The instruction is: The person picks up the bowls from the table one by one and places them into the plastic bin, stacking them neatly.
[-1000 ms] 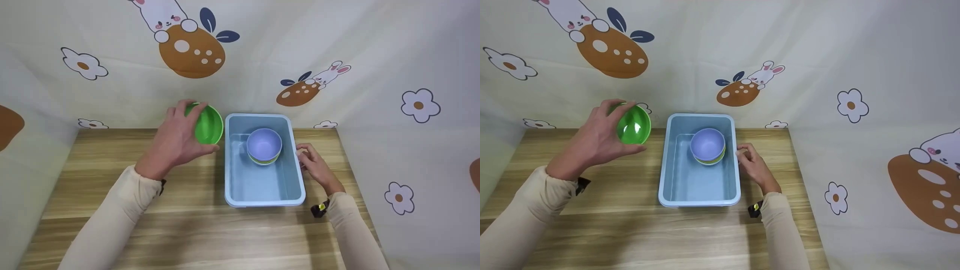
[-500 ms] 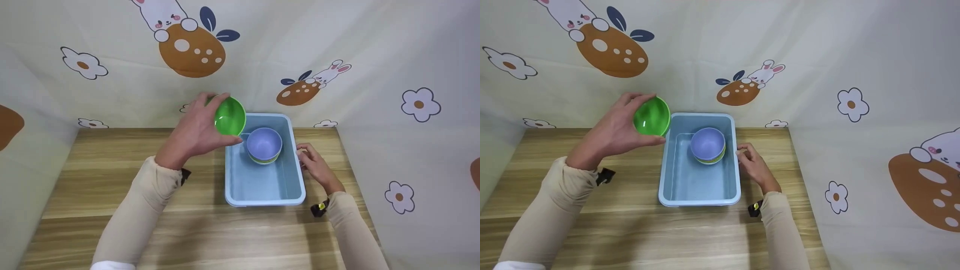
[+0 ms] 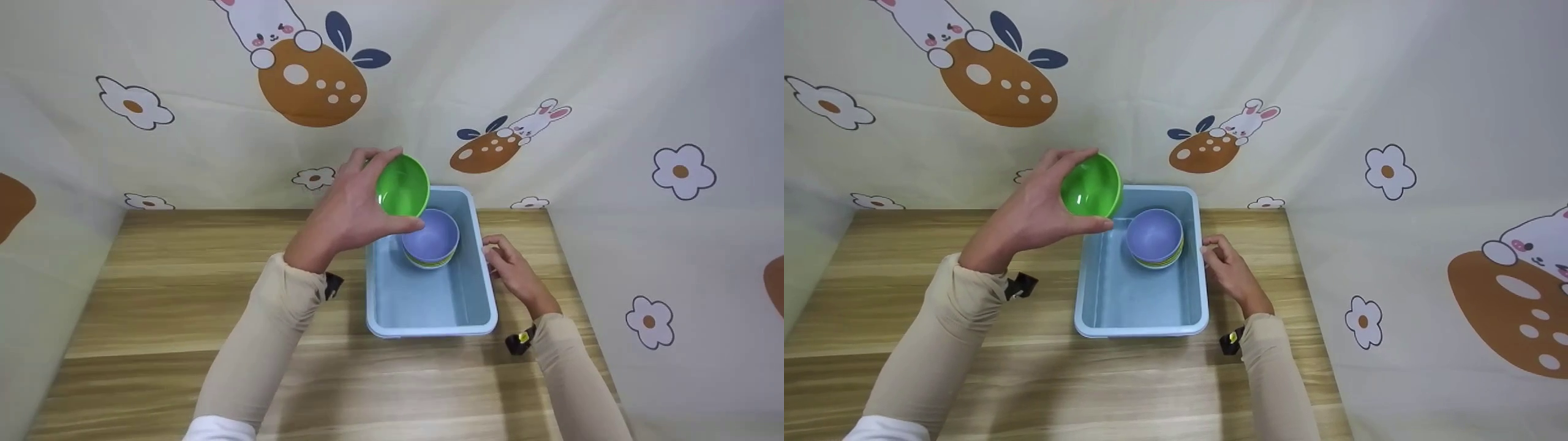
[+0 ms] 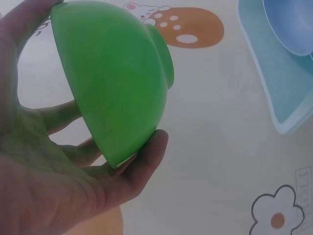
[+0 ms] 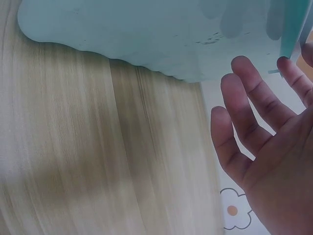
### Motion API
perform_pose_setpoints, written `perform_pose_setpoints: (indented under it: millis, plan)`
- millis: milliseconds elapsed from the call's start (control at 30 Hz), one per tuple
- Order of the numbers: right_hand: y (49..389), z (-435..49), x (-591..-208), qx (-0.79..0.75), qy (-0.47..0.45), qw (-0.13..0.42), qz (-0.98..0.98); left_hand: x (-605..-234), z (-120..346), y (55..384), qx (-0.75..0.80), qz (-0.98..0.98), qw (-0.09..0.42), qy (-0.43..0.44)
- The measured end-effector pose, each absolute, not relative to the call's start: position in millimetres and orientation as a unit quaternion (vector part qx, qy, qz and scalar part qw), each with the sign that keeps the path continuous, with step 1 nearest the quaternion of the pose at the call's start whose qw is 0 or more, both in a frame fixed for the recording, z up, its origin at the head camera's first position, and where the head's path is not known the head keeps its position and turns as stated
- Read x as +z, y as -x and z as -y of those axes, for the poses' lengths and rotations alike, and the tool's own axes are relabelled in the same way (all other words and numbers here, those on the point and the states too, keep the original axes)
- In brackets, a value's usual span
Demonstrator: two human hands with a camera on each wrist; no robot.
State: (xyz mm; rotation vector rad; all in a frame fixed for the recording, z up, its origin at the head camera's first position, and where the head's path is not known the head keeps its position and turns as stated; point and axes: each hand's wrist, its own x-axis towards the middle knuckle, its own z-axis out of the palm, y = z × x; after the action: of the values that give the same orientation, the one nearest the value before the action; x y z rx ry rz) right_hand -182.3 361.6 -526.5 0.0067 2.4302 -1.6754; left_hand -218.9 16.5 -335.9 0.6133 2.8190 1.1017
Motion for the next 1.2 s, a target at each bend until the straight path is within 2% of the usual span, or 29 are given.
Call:
perform_pose_setpoints:
  millis: [600, 1200]
  plan:
    - [181, -364, -526, -0.553, -0.025, 0.102, -0.826, -367, -47, 222, 0.432, -0.88, 0.085, -0.18]
    - [181, -360, -527, -0.568, -0.018, 0.093, -0.817, -400, -74, 231, 0.452, -0.878, 0.038, -0.151]
